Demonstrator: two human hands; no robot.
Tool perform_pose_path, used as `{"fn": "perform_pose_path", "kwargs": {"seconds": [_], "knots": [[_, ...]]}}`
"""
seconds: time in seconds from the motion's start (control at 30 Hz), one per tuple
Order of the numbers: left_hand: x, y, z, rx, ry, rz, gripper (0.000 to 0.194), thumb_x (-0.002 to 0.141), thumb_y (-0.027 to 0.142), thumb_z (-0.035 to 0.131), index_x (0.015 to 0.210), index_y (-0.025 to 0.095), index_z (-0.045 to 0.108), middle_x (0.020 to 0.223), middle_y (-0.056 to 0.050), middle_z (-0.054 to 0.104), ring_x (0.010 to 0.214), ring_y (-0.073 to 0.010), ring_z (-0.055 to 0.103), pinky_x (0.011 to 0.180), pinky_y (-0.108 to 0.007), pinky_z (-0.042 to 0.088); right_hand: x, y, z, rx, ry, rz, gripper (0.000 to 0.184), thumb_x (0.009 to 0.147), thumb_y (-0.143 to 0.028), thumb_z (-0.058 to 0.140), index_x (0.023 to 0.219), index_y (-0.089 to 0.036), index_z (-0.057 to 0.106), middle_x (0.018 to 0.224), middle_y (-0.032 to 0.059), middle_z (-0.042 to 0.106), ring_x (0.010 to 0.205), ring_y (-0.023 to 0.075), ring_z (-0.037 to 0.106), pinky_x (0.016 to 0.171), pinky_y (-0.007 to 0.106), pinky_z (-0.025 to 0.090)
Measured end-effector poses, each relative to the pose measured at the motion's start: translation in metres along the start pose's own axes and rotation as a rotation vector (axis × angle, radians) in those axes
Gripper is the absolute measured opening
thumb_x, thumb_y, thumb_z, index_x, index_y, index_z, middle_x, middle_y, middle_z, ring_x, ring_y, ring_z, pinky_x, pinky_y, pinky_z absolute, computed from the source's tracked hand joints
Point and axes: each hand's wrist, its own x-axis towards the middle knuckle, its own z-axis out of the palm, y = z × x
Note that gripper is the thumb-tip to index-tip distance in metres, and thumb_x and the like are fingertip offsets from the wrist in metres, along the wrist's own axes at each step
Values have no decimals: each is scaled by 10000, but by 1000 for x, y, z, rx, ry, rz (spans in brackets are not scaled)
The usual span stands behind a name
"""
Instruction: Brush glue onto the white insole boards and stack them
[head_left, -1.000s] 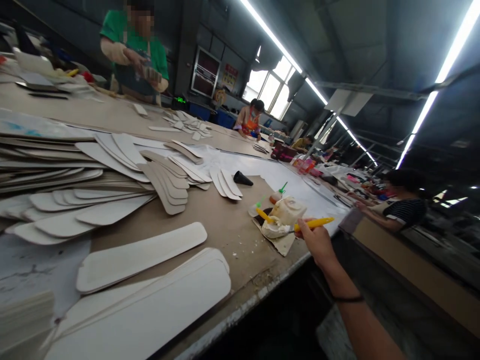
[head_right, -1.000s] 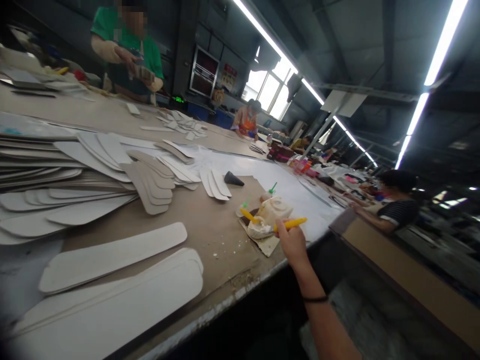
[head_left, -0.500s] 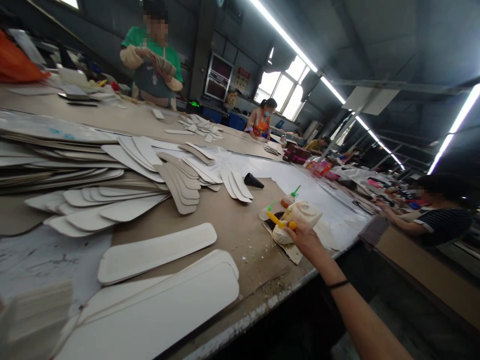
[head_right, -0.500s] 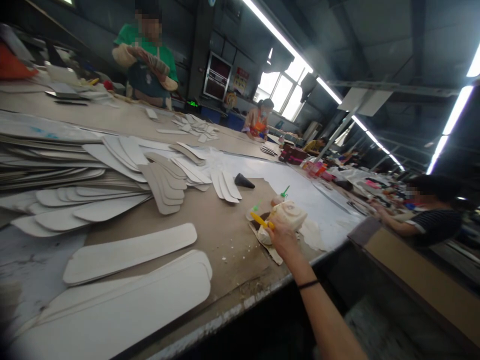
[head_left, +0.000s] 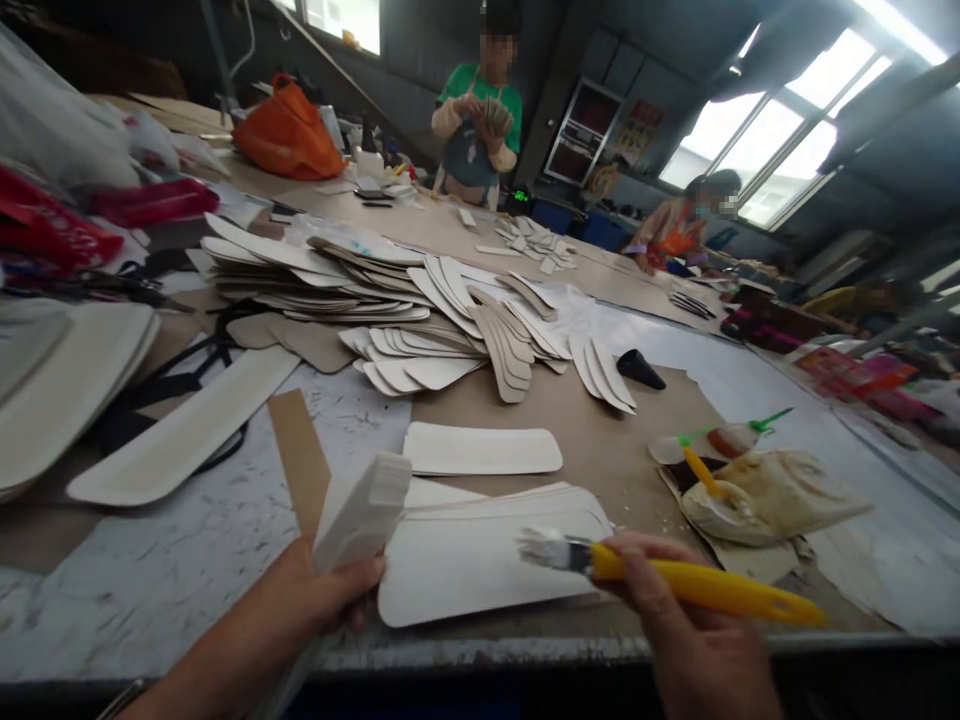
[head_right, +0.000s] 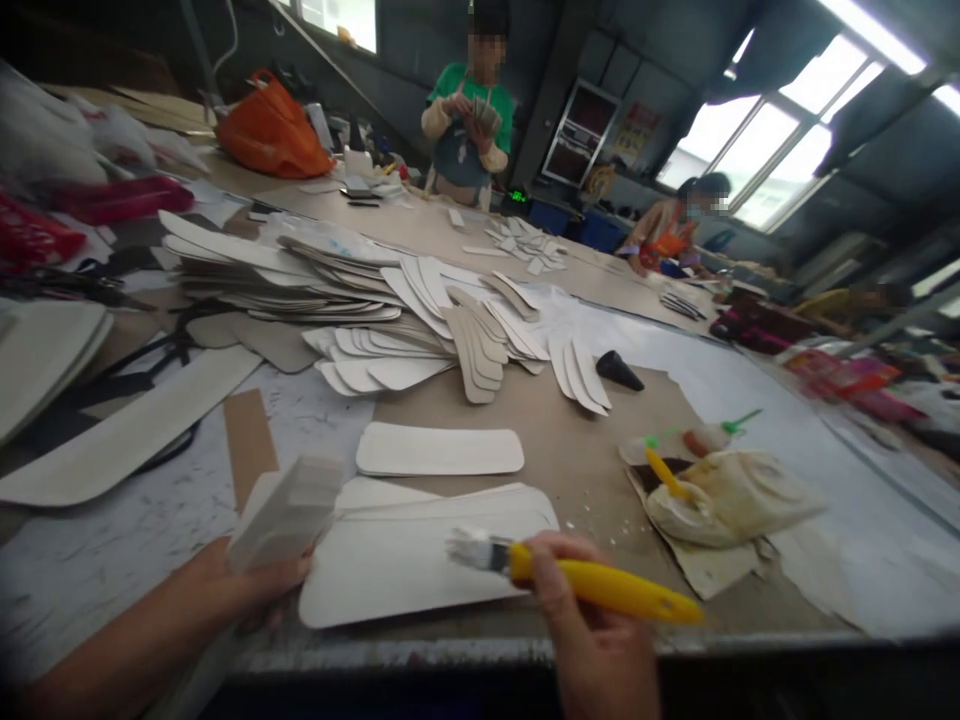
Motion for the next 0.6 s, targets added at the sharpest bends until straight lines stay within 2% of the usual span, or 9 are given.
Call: {"fn": "perform_pose_path", "kwargs": {"seconds": [0.07, 0.1, 0.17, 0.23, 0.4, 0.53, 0.6], "knots": [[0, -1, 0, -16, -10, 21, 328, 626, 525, 623, 618, 207, 544, 484, 38, 517, 528, -165, 437, 554, -271, 305, -15, -21, 51, 137, -97, -32, 274, 780, -485, 641, 772, -213, 676, 800, 59, 669, 806, 246, 631, 690, 327, 525], [1, -2, -1, -20, -12, 33, 326, 626, 524, 626, 626, 207, 547, 484, 39, 518, 534, -170, 441, 557, -273, 306, -19, -28, 69, 194, -137, 8, 271, 785, -479, 643, 769, -210, 669, 777, 47, 656, 770, 223, 622, 680, 311, 520], [1, -3, -2, -20, -12, 43, 323, 628, 520, 629, 631, 206, 552, 477, 41, 518, 531, -169, 438, 554, -277, 298, -22, -35, 90, 252, -192, 70, 282, 784, -484, 648, 758, -203, 654, 719, 29, 630, 698, 194, 602, 646, 292, 506], [1, -4, -3, -5, -19, 39, 327, 639, 519, 622, 621, 199, 561, 456, 38, 516, 507, -159, 419, 541, -283, 280, -22, -35, 95, 249, -196, 114, 293, 775, -491, 656, 759, -198, 643, 689, 20, 613, 662, 185, 588, 626, 288, 493], [2, -6, -4, -26, -43, 37, 315, 641, 511, 623, 617, 203, 565, 433, 40, 514, 473, -146, 406, 520, -281, 265, -25, -42, 87, 138, -104, 103, 286, 760, -492, 670, 741, -208, 642, 692, 12, 604, 676, 181, 577, 652, 284, 483], [0, -6, -4, -54, -56, 61, 341, 638, 526, 633, 563, 202, 560, 447, 34, 503, 495, -150, 427, 537, -279, 303, -32, -51, 99, 198, -168, 127, 273, 777, -486, 652, 748, -215, 635, 680, 6, 604, 665, 177, 578, 616, 275, 481], [-1, -6, -3, -80, -55, 84, 336, 632, 522, 639, 560, 206, 554, 471, 37, 503, 514, -156, 453, 550, -279, 331, -34, -49, 105, 192, -177, 97, 263, 790, -467, 648, 741, -209, 630, 674, 3, 593, 653, 169, 570, 608, 269, 472]]}}
